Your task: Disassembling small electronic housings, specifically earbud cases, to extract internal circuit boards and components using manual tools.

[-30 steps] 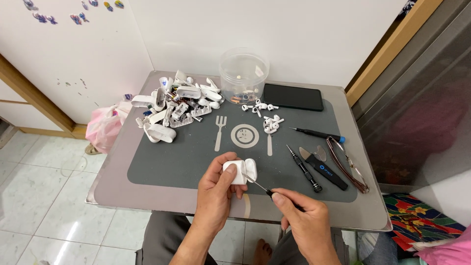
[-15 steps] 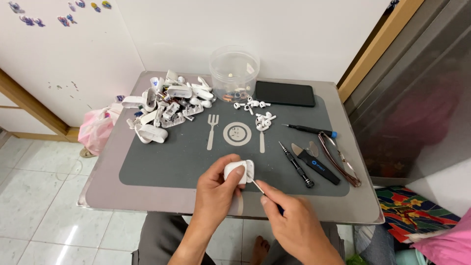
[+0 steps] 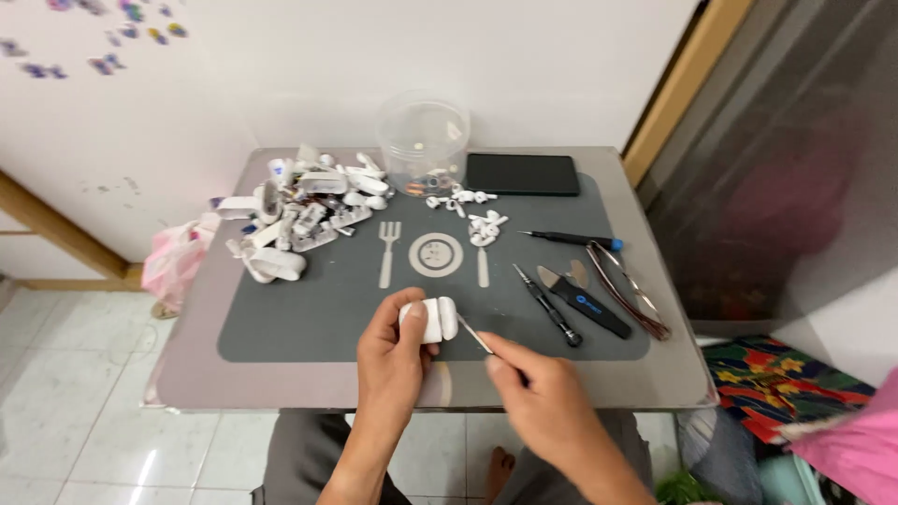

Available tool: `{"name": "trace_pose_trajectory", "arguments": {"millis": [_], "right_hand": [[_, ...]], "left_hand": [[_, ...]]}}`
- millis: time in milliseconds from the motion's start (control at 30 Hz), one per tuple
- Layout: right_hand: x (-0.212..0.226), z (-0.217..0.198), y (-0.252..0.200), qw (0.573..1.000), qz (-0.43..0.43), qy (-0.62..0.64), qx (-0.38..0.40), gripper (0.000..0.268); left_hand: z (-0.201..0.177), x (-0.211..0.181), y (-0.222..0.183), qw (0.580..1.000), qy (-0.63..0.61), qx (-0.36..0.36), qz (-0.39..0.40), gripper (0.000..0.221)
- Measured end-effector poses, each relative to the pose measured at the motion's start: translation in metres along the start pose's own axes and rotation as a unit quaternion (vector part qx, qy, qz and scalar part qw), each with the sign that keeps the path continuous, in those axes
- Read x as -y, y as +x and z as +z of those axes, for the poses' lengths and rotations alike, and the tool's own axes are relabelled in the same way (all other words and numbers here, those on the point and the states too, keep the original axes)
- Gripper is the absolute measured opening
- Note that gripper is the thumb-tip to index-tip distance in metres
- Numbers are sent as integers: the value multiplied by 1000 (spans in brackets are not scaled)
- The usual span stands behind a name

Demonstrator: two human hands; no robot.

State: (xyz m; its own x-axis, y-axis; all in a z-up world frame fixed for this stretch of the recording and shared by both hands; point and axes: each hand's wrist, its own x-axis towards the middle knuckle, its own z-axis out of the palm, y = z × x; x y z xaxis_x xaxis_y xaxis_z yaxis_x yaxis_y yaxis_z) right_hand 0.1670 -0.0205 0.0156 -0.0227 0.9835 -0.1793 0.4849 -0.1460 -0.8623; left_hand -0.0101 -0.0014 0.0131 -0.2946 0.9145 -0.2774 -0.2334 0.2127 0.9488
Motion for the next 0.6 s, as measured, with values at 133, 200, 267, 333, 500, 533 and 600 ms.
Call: {"name": "trace_pose_trajectory", "arguments": {"millis": [133, 200, 267, 333, 500, 533, 600], "right_hand": [[0, -1, 0, 998, -9, 36, 54, 44], [0, -1, 1, 997, -28, 4, 68, 43], [0, -4, 2, 997, -38, -14, 69, 43], [2, -4, 3, 995, -50, -31, 75, 44], [10, -5, 5, 994, -6, -25, 106, 46], [12, -6, 5, 994, -6, -25, 105, 46], [13, -8, 4, 992, 5, 14, 126, 46]], "left_hand": [[-10, 6, 2, 999, -5, 28, 33, 23], [-10, 10, 3, 997, -26, 54, 49, 23], [-9, 18, 8, 995, -35, 63, 64, 22], [-11, 20, 10, 994, -44, 67, 79, 21], [-15, 19, 8, 989, -2, 100, 109, 22], [-15, 17, 7, 989, -3, 101, 109, 22], [-15, 14, 4, 986, 35, 105, 123, 23]]}}
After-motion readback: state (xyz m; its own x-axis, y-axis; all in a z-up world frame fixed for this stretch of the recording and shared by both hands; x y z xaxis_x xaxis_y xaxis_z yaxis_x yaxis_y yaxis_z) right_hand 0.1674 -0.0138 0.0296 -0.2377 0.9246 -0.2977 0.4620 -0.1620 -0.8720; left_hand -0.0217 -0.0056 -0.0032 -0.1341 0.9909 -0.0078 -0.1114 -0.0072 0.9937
